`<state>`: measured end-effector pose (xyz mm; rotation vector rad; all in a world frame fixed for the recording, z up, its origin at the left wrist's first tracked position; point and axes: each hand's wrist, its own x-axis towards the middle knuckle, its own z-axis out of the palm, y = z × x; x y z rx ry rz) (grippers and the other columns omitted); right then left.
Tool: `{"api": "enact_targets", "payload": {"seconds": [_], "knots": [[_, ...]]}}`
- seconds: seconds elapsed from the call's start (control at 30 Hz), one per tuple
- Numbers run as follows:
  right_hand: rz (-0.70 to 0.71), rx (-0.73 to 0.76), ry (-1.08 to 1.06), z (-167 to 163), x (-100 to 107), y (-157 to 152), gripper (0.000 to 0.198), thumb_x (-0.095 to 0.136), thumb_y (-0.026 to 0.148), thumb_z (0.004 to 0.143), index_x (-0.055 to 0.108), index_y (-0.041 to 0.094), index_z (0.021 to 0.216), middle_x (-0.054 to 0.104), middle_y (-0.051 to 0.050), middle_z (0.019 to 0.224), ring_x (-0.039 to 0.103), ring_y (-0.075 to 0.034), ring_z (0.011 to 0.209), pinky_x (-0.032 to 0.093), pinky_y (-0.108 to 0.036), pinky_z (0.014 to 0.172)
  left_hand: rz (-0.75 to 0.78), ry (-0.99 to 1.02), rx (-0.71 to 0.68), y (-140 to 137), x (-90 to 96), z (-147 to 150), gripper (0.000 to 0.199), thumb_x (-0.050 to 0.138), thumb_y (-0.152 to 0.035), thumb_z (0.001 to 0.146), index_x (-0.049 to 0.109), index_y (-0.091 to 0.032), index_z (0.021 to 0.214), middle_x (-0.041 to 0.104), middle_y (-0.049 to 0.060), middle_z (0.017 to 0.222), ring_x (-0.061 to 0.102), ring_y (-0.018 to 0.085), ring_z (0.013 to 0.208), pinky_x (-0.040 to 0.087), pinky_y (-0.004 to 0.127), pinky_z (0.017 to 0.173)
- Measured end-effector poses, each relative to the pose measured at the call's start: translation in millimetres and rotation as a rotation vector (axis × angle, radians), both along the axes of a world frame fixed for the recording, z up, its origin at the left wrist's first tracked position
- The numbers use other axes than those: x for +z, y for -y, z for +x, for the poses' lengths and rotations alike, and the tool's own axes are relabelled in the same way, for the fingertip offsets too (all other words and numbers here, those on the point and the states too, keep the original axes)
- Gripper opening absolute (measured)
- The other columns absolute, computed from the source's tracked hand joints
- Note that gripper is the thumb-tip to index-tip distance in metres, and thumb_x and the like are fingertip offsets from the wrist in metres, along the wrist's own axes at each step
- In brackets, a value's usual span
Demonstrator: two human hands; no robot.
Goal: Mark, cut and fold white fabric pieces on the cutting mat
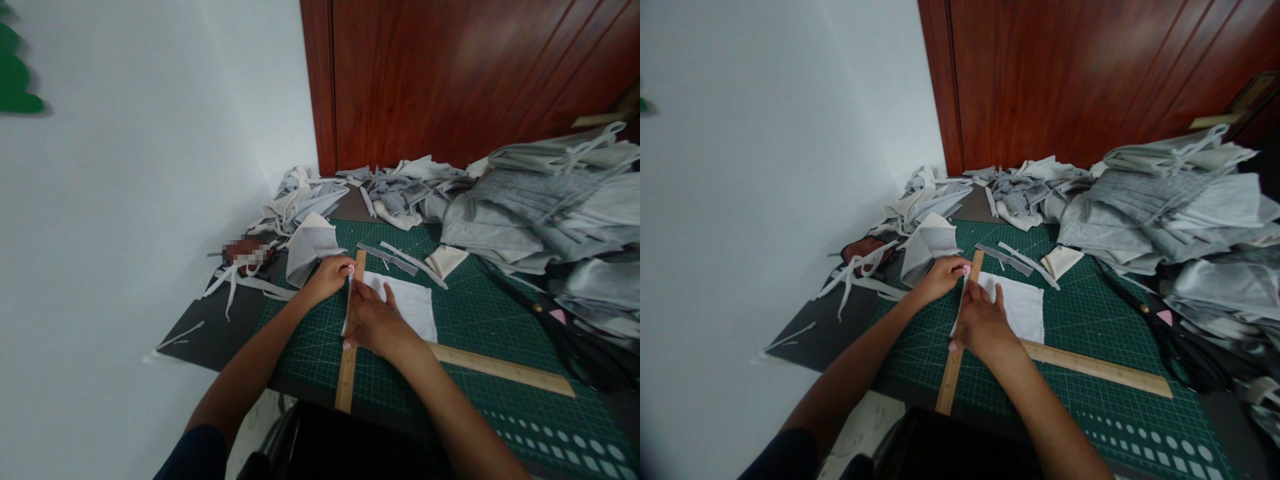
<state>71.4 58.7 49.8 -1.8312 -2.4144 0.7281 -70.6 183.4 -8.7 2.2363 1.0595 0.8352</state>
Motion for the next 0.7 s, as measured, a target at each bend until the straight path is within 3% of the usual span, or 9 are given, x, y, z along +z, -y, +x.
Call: {"api": "enact_targets", "payload": {"seconds": [0.27, 0.5, 0.7], "knots": [[-0.001, 0.01, -0.003, 0.5, 4.5, -0.4, 0.112, 0.089, 0.033, 0.063, 0.033, 0.006, 0.157, 0.025, -0.022, 0.167, 0.024, -0.035, 0.154, -0.006, -0.061, 0.124, -0.025, 0.01, 0.029, 2.6, -0.5, 2.4, 0.016, 0.06, -0.015, 0.09, 0.076, -0.015, 0.095, 0.076, 0.005, 0.088, 0.067, 0.017, 0.079, 0.049, 0.027, 0.076], [0.012, 0.013, -0.005, -0.5, -2.4, -3.2, 0.116, 0.091, 0.036, 0.061, 0.032, 0.007, 0.157, 0.025, -0.024, 0.167, 0.021, -0.037, 0.154, -0.007, -0.061, 0.124, -0.042, 0.024, 0.076, 5.0, -1.1, 4.1, 0.021, 0.057, -0.016, 0.091, 0.077, -0.016, 0.097, 0.077, 0.006, 0.096, 0.069, 0.019, 0.088, 0.05, 0.028, 0.082], [-0.001, 0.02, -0.002, -1.8, 3.3, -3.5, 0.118, 0.092, 0.037, 0.059, 0.034, 0.007, 0.157, 0.027, -0.025, 0.166, 0.024, -0.037, 0.153, -0.005, -0.06, 0.124, -0.039, 0.004, 0.111, 4.6, -0.2, 5.2, 0.019, 0.057, -0.016, 0.089, 0.076, -0.014, 0.086, 0.076, 0.005, 0.083, 0.067, 0.017, 0.076, 0.048, 0.027, 0.073]]}}
